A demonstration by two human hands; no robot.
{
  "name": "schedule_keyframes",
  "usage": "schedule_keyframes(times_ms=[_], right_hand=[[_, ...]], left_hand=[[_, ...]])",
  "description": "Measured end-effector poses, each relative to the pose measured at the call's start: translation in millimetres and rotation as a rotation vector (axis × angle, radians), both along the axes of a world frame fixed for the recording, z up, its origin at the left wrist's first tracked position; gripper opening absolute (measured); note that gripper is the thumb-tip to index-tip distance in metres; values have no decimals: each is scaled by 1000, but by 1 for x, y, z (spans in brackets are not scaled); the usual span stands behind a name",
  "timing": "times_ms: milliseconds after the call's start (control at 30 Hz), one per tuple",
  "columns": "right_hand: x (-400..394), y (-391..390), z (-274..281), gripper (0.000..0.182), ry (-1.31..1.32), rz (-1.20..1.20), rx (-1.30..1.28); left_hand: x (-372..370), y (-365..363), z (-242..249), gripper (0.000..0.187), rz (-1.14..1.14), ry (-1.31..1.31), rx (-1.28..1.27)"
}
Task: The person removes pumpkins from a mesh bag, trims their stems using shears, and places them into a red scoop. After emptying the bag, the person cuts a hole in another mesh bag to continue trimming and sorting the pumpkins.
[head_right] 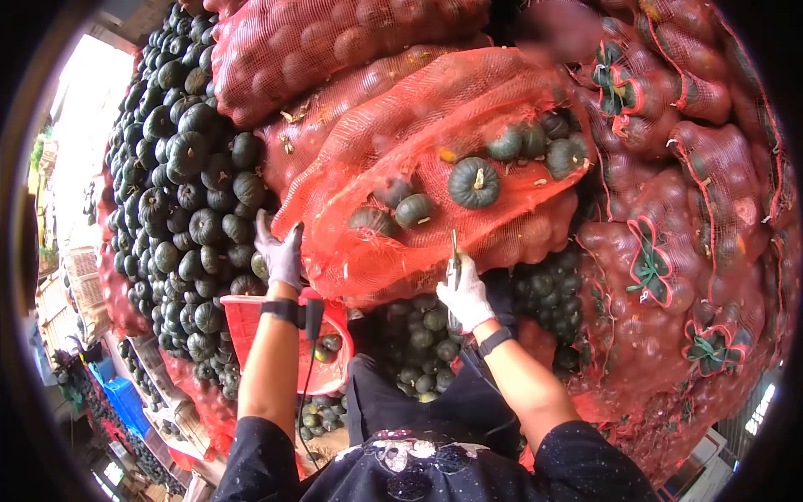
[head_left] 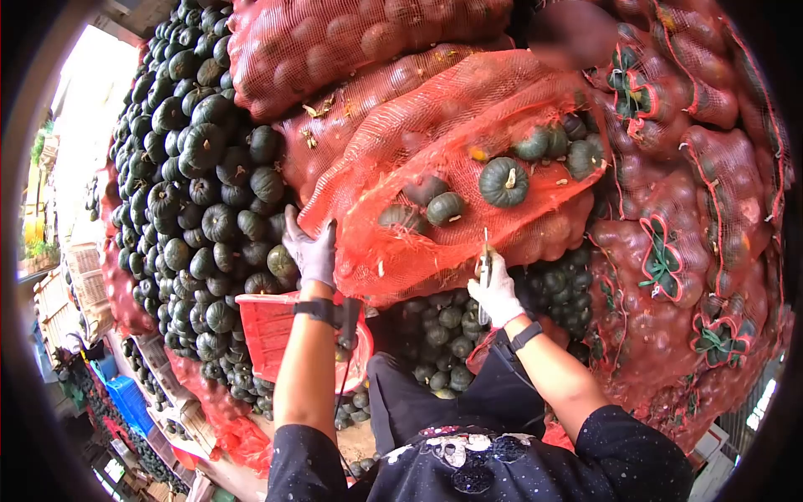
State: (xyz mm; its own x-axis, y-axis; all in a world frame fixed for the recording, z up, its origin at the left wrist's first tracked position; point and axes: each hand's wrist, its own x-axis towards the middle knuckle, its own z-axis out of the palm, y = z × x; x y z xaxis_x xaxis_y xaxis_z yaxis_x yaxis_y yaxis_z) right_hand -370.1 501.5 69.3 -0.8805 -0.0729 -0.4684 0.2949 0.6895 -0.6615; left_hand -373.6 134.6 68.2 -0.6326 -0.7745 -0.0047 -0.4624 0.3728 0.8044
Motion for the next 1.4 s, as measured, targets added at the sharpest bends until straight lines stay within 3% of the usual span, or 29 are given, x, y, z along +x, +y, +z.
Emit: schedule_keyframes(times_ms=[33,67,100,167,267,300,400,600,700,767,833,967,1033,1067,1133,1167,1200,1233,1267,1300,1333,1367,1400], right_hand=[[4,3,3,82,3,2,-24],[5,6,11,82,11,6,-47],[2,9,19,83,24,9,-67],[0,12,31,83,-83,-39,-70],[-3,21,43,83,-111,-89,-94],[-5,26,52,82,-106,-78,-63],[5,51,51,82,-13,-114,-48],[3,114,59,68,-78,-346,-60],[-13,141,42,59,12,-649,-391],[-40,160,40,56,22,-711,-398],[-77,178,35,52,35,-767,-426],[-184,223,31,49,196,-494,-27],[-252,232,35,52,230,-426,22],[-285,236,31,51,361,-322,146],[-352,245,26,50,285,-197,215],[-386,256,18,39,36,-126,126],[-406,261,20,43,291,98,112],[-433,273,-18,39,195,51,-191],[-459,288,-55,36,76,-13,-481],[-469,290,-68,34,93,-1,-408],[-472,294,-77,33,136,22,-277],[-476,299,-89,31,149,23,-175],[-477,306,-96,30,151,11,-111]], left_hand=[[-14,19,35,77,11,5,-362],[-30,39,69,69,-133,188,-484],[-39,65,87,53,-306,195,-552],[-68,115,93,37,-808,241,-241],[-94,178,16,60,-764,-282,-320],[-103,187,11,67,-745,-501,-379],[-108,198,0,76,-747,-682,-277],[-88,179,-19,87,-756,-620,-349],[-78,160,-16,88,-698,-576,-372],[-74,144,-26,95,-692,-652,-521],[-76,130,-15,107,-744,-760,-419],[-78,119,-13,111,-791,-850,-334],[-74,113,-20,112,-820,-818,-339],[-76,116,-10,108,-823,-859,-335],[-78,120,-16,102,-846,-886,-301],[-74,115,-23,98,-827,-877,-275],[-78,128,5,86,-843,-762,-279],[-66,117,-17,75,-997,-736,-303],[-66,133,6,71,-775,-765,-255],[-78,138,27,76,-764,-932,-121],[-66,137,9,79,-741,-845,-205],[-63,134,-1,87,-733,-787,-126],[-56,136,-17,94,-730,-570,-331]])
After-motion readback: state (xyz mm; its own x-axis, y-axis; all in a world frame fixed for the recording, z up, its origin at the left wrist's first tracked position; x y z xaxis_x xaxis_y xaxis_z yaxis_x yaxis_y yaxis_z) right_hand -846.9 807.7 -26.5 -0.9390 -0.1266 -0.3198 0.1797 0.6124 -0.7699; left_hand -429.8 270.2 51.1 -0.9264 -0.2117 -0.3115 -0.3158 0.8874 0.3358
